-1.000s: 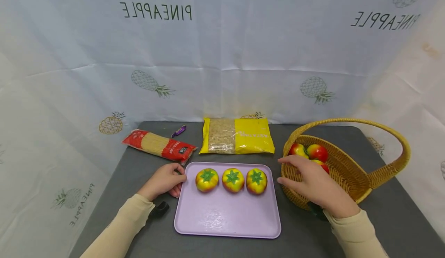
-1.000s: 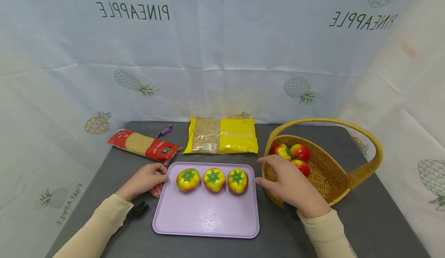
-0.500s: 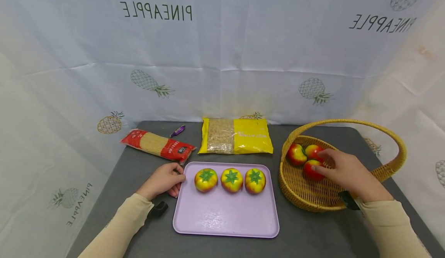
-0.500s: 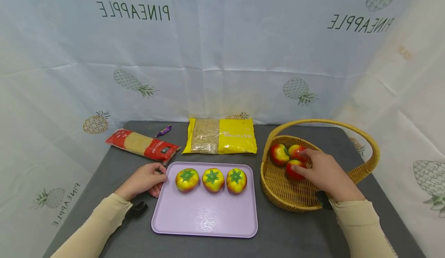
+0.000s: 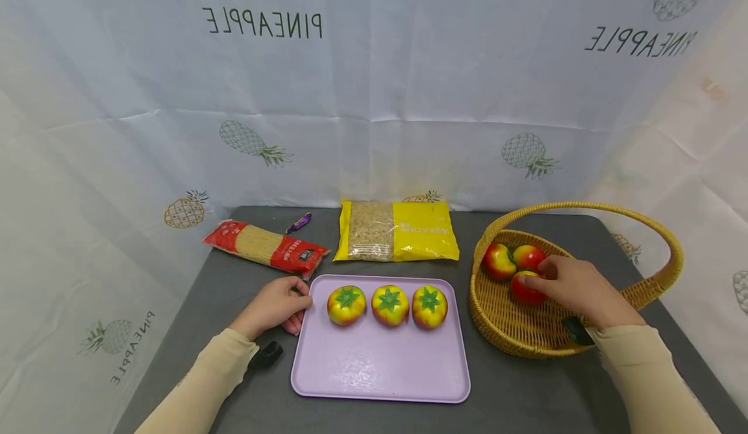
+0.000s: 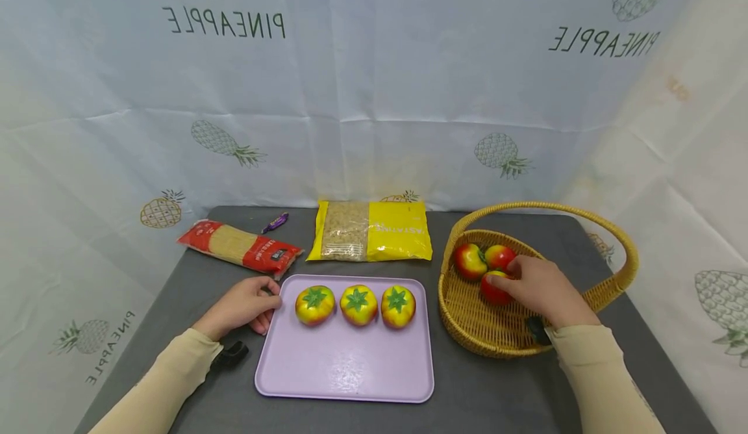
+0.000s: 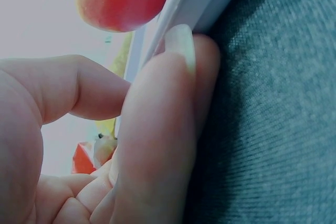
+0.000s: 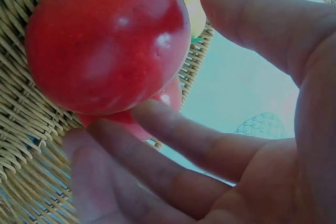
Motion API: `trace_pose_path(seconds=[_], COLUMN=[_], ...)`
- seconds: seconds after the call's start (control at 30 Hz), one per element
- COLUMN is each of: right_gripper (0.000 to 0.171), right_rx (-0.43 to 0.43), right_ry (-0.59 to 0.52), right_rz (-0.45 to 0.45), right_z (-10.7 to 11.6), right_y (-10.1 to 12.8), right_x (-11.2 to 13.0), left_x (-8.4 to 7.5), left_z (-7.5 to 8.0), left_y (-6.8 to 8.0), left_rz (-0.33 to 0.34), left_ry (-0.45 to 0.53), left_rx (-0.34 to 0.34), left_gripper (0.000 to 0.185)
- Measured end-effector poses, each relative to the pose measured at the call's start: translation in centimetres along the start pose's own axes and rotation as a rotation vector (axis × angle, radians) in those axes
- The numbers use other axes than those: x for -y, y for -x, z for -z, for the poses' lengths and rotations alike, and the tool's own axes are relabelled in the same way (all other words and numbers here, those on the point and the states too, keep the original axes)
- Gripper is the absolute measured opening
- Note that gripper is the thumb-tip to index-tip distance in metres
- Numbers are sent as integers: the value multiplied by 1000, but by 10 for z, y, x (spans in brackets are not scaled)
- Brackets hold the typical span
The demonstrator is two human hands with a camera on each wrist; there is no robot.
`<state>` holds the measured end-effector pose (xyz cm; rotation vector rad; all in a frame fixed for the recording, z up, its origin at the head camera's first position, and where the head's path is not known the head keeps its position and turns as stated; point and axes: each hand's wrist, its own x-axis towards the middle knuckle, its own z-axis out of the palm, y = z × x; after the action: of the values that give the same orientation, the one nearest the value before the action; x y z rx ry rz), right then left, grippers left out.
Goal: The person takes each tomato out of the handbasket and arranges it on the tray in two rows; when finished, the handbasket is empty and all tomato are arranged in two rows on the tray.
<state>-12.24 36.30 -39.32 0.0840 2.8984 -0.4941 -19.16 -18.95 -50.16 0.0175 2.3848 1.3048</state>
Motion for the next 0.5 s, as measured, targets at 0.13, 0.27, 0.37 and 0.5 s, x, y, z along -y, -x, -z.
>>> trace_pose_path(seconds=[0.13,0.27,0.37,0.5], right_gripper=[78,78,77,76], right_rx=[17,29,37,41], right_ry=[14,17,11,10], right_rz=[-11,-16,-21,-20], right_z=[0,-1,-2,-1], right_y=[-3,-4,-3,-3], right_x=[0,1,2,5], left_x=[1,1,0,0], left_z=[-1,-1,-1,0], left_y=[0,0,0,-1], left_rz=[2,4,7,4], left_ry=[-3,-12,-17,-17], left_rx=[-2,-4,-4,-3], left_gripper=[27,26,26,26])
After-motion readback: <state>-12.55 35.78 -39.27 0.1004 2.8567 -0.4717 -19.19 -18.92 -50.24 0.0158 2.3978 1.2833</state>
